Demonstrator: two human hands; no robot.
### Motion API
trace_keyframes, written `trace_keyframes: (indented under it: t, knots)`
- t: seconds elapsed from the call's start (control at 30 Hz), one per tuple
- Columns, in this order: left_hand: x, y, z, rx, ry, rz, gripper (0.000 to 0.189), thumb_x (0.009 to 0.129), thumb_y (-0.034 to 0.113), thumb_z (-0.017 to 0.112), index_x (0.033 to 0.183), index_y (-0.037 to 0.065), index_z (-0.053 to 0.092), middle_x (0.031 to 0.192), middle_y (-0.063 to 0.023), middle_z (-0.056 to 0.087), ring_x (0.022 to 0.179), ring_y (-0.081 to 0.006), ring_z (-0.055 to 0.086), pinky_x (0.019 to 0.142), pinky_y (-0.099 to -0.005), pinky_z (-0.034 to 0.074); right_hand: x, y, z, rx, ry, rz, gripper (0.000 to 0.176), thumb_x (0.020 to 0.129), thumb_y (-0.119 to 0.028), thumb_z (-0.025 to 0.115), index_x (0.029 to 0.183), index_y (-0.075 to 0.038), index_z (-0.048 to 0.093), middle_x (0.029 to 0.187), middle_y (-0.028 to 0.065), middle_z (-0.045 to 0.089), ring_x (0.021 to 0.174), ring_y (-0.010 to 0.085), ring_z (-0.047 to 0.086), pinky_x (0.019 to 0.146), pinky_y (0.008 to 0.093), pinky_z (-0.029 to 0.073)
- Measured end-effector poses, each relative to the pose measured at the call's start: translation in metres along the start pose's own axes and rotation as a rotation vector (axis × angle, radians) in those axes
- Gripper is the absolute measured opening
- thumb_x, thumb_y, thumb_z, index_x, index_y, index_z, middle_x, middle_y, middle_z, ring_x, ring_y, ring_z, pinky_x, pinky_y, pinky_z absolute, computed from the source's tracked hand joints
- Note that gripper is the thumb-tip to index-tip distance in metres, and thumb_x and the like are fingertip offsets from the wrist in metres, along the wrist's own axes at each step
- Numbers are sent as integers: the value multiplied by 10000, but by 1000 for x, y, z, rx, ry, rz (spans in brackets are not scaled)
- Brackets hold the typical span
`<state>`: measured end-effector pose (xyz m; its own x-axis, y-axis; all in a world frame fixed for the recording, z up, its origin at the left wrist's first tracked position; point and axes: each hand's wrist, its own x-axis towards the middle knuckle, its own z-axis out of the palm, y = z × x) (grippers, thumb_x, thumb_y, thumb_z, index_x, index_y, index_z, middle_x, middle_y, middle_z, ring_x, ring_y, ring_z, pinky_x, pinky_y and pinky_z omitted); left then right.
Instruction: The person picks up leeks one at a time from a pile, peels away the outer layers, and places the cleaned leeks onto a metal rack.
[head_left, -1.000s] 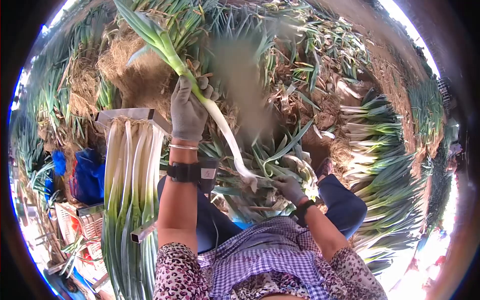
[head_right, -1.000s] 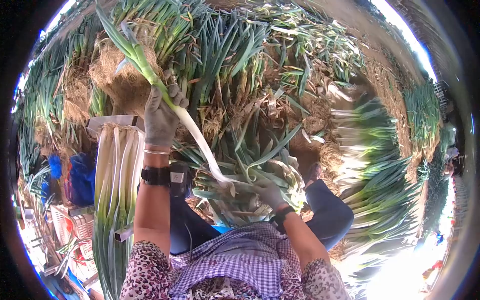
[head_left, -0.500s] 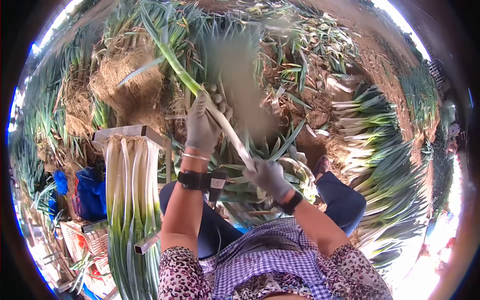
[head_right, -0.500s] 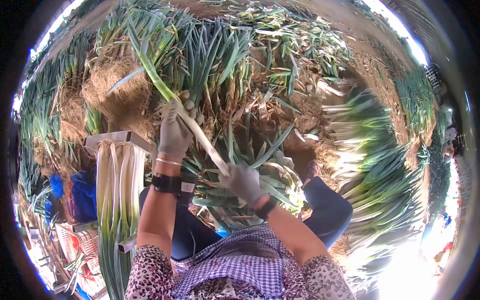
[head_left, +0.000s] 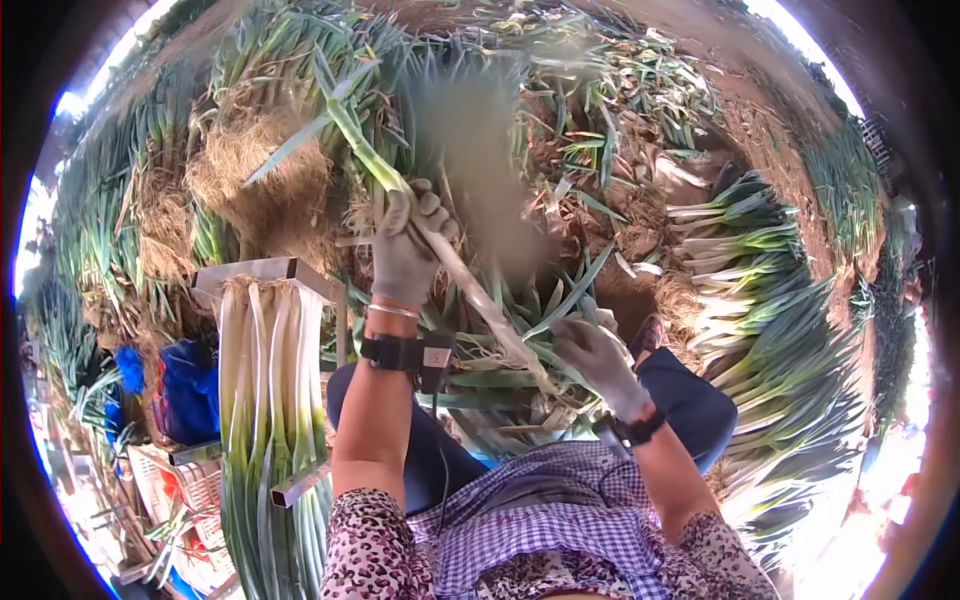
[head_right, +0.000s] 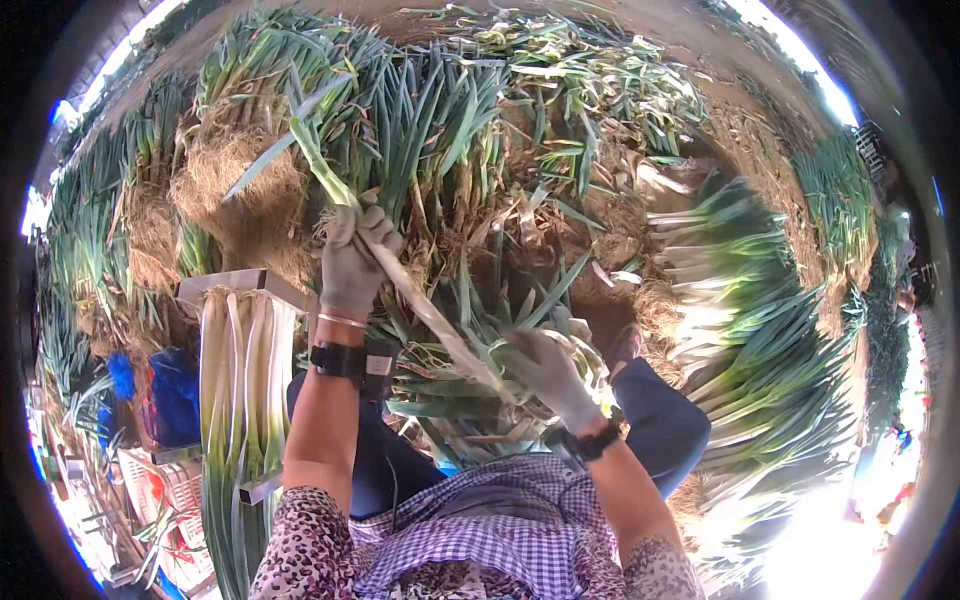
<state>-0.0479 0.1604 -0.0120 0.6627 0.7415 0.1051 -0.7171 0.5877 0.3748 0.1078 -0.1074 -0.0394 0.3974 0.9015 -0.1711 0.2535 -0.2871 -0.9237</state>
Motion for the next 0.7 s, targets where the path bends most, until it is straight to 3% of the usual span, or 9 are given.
trace_keyframes:
  t: [0.07,0.17,0.2,0.23,0.37,0.53,0.57,0.67,0.7]
  knots:
    - [-3,-11,20,117,-29,9,352,964,372,555,1129,63,518,822,9,426,710,-143,405,693,-317,383,29,-74,21,20,-24,-85,408,889,-218,660,1237,-19,588,1036,154,679,936,220,652,811,322,503]
    - [-6,-11,16,105,-162,-1,378,929,362,618,1152,72,519,890,-3,480,851,-182,481,830,-372,416,69,-91,40,-140,-100,-232,315,870,-193,678,1146,-54,616,998,149,666,908,261,658,775,347,511]
    - [-5,-7,17,131,-169,17,386,922,359,629,1158,74,519,902,-3,491,881,-190,494,855,-382,419,72,-89,40,-200,-19,-306,304,857,-180,688,1126,-58,618,984,149,658,902,269,655,776,355,513]
    - [-4,1,15,114,-227,2,373,913,342,644,1153,79,530,955,-10,525,952,-212,508,972,-435,397,75,-85,37,-261,58,-378,293,844,-167,699,1106,-63,620,970,149,651,896,277,653,778,363,515]
    - [1,22,5,14,-97,118,330,910,305,649,1137,93,538,963,-10,554,923,-210,508,1059,-534,351,82,-64,27,-352,260,-454,307,797,-111,723,1088,-75,631,958,121,638,871,304,640,770,392,517]
    - [-12,18,16,142,-17,96,320,929,263,618,1176,71,548,1016,-59,630,1128,-294,544,1012,-532,408,104,-117,60,-442,343,-682,261,809,-227,706,1021,-79,664,918,121,637,819,314,633,723,412,513]
    - [-15,20,19,188,29,89,319,933,252,610,1186,65,552,1041,-75,647,1179,-316,541,1003,-531,419,110,-129,67,-502,297,-651,251,820,-248,690,1005,-81,664,896,123,638,807,314,637,714,417,513]
    - [-14,28,4,78,-131,83,332,939,224,592,1221,52,555,1142,-119,649,1247,-369,515,967,-536,448,120,-146,78,-650,165,-582,227,849,-290,643,951,-88,658,842,131,638,778,319,644,685,431,512]
    - [-16,30,2,77,-133,86,362,927,224,600,1237,44,549,1170,-147,643,1191,-374,554,944,-539,465,121,-147,77,-677,132,-576,213,857,-290,627,928,-90,652,833,135,638,771,322,644,674,435,510]
